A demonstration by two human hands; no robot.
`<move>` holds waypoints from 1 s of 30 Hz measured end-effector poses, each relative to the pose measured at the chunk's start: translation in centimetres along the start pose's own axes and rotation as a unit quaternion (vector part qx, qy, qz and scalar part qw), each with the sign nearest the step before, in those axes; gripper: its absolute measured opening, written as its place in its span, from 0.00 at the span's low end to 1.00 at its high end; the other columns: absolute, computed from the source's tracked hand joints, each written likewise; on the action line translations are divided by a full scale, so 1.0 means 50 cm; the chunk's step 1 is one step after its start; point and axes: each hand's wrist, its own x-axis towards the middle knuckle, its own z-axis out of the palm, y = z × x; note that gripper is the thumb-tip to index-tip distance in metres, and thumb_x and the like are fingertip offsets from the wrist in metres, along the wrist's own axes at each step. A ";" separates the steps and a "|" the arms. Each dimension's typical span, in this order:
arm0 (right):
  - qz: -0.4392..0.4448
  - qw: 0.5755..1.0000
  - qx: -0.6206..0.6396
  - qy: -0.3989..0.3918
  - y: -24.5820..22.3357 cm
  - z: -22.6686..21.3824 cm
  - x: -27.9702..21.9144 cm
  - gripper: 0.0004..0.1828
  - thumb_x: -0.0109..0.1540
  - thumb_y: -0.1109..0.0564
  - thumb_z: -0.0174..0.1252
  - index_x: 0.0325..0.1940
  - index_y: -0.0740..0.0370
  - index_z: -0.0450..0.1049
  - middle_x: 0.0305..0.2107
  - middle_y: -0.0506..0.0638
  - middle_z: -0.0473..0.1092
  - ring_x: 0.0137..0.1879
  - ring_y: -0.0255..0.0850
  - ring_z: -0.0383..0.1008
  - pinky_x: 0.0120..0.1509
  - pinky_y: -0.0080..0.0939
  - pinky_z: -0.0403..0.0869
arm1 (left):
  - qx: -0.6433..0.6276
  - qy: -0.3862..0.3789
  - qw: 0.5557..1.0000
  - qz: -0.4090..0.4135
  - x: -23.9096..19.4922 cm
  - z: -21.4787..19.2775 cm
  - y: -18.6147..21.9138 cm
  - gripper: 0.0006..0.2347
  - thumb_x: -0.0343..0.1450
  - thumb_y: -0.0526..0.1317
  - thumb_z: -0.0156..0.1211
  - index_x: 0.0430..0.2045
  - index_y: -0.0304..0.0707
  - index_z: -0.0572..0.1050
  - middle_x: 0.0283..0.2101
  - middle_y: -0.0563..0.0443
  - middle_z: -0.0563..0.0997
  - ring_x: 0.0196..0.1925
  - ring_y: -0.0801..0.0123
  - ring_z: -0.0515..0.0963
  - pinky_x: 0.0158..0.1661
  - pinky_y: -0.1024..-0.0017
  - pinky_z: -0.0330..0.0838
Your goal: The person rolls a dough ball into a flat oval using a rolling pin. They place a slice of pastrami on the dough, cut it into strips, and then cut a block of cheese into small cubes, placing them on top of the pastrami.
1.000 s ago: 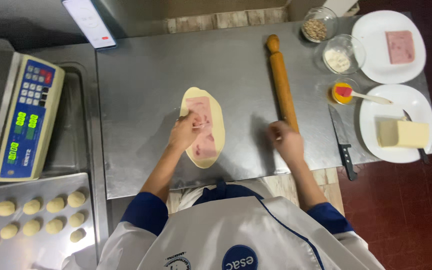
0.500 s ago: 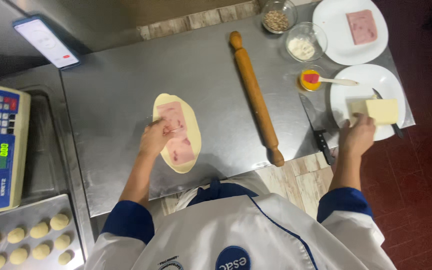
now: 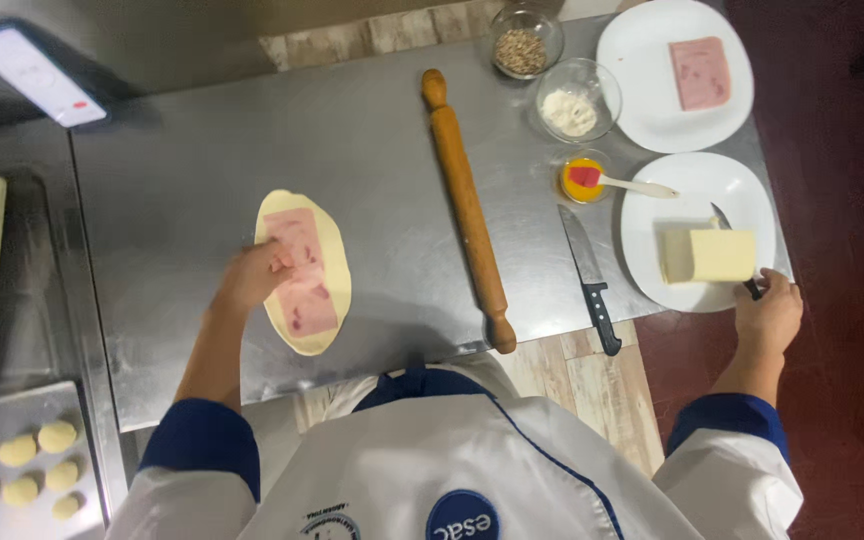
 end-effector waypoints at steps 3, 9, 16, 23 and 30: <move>-0.053 0.998 -0.036 0.029 0.049 0.038 0.028 0.25 0.60 0.56 0.70 0.61 0.62 0.81 0.45 0.65 0.75 0.48 0.63 0.75 0.49 0.61 0.73 | 0.042 -0.016 0.999 -0.018 0.009 0.013 -0.010 0.12 0.65 0.46 0.66 0.36 0.43 0.75 0.40 0.51 0.86 0.42 0.56 0.85 0.37 0.59 0.75; 0.043 0.997 -0.015 -0.066 -0.003 0.001 0.041 0.15 0.74 0.59 0.54 0.60 0.74 0.73 0.55 0.68 0.58 0.45 0.75 0.74 0.50 0.73 0.73 | 0.026 -0.013 0.998 -0.048 -0.031 -0.017 0.051 0.03 0.67 0.46 0.59 0.28 0.57 0.78 0.38 0.62 0.81 0.49 0.59 0.75 0.42 0.60 0.70; -0.091 0.973 0.036 0.207 -0.096 -0.130 0.013 0.16 0.60 0.75 0.49 0.53 0.80 0.68 0.45 0.76 0.64 0.46 0.77 0.67 0.47 0.72 0.66 | 0.013 0.026 0.999 0.017 0.002 0.028 -0.007 0.08 0.65 0.47 0.67 0.31 0.49 0.79 0.35 0.52 0.84 0.39 0.57 0.82 0.39 0.59 0.72; -0.393 0.906 0.146 0.047 -0.587 -0.176 -0.098 0.17 0.73 0.68 0.45 0.65 0.66 0.72 0.50 0.64 0.70 0.57 0.60 0.72 0.59 0.55 0.70 | 0.037 -0.015 0.998 -0.054 0.006 0.011 0.004 0.07 0.69 0.48 0.63 0.39 0.57 0.80 0.48 0.51 0.83 0.54 0.52 0.80 0.51 0.56 0.74; -0.604 0.783 0.130 0.069 -0.988 -0.086 -0.346 0.12 0.69 0.51 0.48 0.52 0.38 0.76 0.40 0.38 0.72 0.44 0.35 0.73 0.47 0.38 0.70 | 0.046 -0.023 0.999 -0.009 0.040 0.015 -0.029 0.09 0.66 0.50 0.67 0.39 0.69 0.84 0.49 0.54 0.85 0.57 0.53 0.82 0.53 0.54 0.77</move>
